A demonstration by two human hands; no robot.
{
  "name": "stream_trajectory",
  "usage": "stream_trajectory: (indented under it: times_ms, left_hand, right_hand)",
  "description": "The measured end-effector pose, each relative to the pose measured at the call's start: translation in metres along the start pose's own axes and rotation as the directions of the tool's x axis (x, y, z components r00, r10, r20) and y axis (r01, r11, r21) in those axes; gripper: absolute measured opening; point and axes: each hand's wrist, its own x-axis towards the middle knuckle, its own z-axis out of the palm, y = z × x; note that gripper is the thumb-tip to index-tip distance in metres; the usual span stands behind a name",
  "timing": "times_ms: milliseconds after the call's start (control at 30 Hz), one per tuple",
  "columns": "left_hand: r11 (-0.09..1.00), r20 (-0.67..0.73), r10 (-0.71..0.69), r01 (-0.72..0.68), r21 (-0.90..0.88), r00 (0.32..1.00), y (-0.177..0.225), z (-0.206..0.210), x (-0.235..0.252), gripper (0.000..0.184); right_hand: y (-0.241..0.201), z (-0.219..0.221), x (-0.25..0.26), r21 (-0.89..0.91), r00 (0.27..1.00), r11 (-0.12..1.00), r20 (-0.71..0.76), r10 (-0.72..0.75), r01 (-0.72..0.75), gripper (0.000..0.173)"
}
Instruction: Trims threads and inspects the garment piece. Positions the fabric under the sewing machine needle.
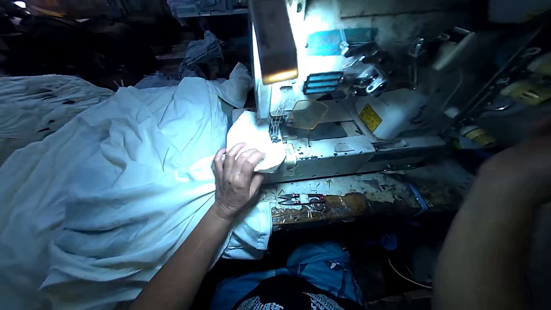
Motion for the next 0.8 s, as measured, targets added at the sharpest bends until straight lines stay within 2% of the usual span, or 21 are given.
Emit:
stream_trajectory:
  times_ms: [33,67,133,167,200,233,267,367,433,500,567,600,667,733,800]
  left_hand:
    - [0.999,0.089,-0.044,0.041,0.032,0.995,0.002,-0.012,0.012,0.032]
    - [0.994,0.199,-0.084,0.067,0.088,0.977,0.004,-0.024,0.027,0.036]
    - [0.972,0.371,-0.136,0.051,0.229,0.919,0.008,-0.035,0.055,0.032]
    - [0.960,0.417,-0.148,0.028,0.280,0.897,0.008,-0.032,0.067,0.027]
    - [0.949,0.446,-0.156,0.008,0.315,0.881,0.004,-0.025,0.078,0.020]
    - [0.943,0.462,-0.168,0.006,0.333,0.871,-0.004,-0.015,0.089,0.014]
    - [0.937,0.466,-0.201,0.031,0.347,0.862,-0.016,-0.004,0.101,0.012]
    - [0.886,0.436,-0.364,0.160,0.436,0.823,-0.063,0.026,0.127,0.020]
    - [0.875,0.317,-0.384,0.233,0.424,0.867,-0.086,0.020,0.124,0.022]
    - [0.928,0.118,-0.268,0.223,0.297,0.956,-0.083,-0.007,0.095,0.020]
    - [0.958,-0.102,-0.081,0.106,0.266,0.991,-0.069,-0.031,0.052,0.017]
    - [0.959,-0.172,0.004,0.044,0.279,0.985,-0.064,-0.036,0.032,0.016]
    - [0.960,-0.254,0.097,-0.024,0.279,0.962,-0.060,-0.037,0.004,0.016]
    - [0.964,-0.289,0.125,-0.048,0.261,0.949,-0.061,-0.032,-0.003,0.012]
    - [0.971,-0.294,0.139,-0.072,0.226,0.946,-0.059,-0.032,-0.002,0.009]
  right_hand:
    - [-0.007,0.012,-0.044,0.019,0.986,0.997,0.151,-0.074,0.072,0.019]
    - [-0.005,0.022,-0.083,0.034,0.925,0.987,0.345,-0.156,0.154,0.024]
    - [0.005,0.046,-0.141,-0.009,0.726,0.952,0.648,-0.228,0.307,0.026]
    - [0.012,0.057,-0.162,-0.042,0.616,0.928,0.759,-0.211,0.370,0.026]
    - [0.017,0.065,-0.176,-0.070,0.505,0.906,0.846,-0.168,0.418,0.034]
    - [0.021,0.071,-0.186,-0.077,0.437,0.885,0.887,-0.150,0.459,0.038]
    - [0.022,0.076,-0.192,-0.075,0.407,0.859,0.899,-0.162,0.507,0.039]
    - [0.025,0.076,-0.197,-0.052,0.378,0.791,0.896,-0.232,0.609,0.035]
    - [0.031,0.075,-0.198,-0.047,0.445,0.806,0.852,-0.276,0.590,0.036]
    - [0.033,0.072,-0.196,-0.027,0.579,0.871,0.757,-0.303,0.491,0.047]
    - [0.014,0.073,-0.185,-0.025,0.658,0.890,0.683,-0.317,0.455,0.058]
    - [0.000,0.076,-0.178,-0.028,0.661,0.885,0.675,-0.326,0.464,0.060]
    - [-0.028,0.093,-0.163,-0.077,0.636,0.825,0.678,-0.369,0.560,0.050]
    - [-0.051,0.125,-0.154,-0.180,0.584,0.716,0.725,-0.366,0.674,0.040]
    - [-0.063,0.163,-0.149,-0.189,0.521,0.659,0.777,-0.353,0.728,0.030]
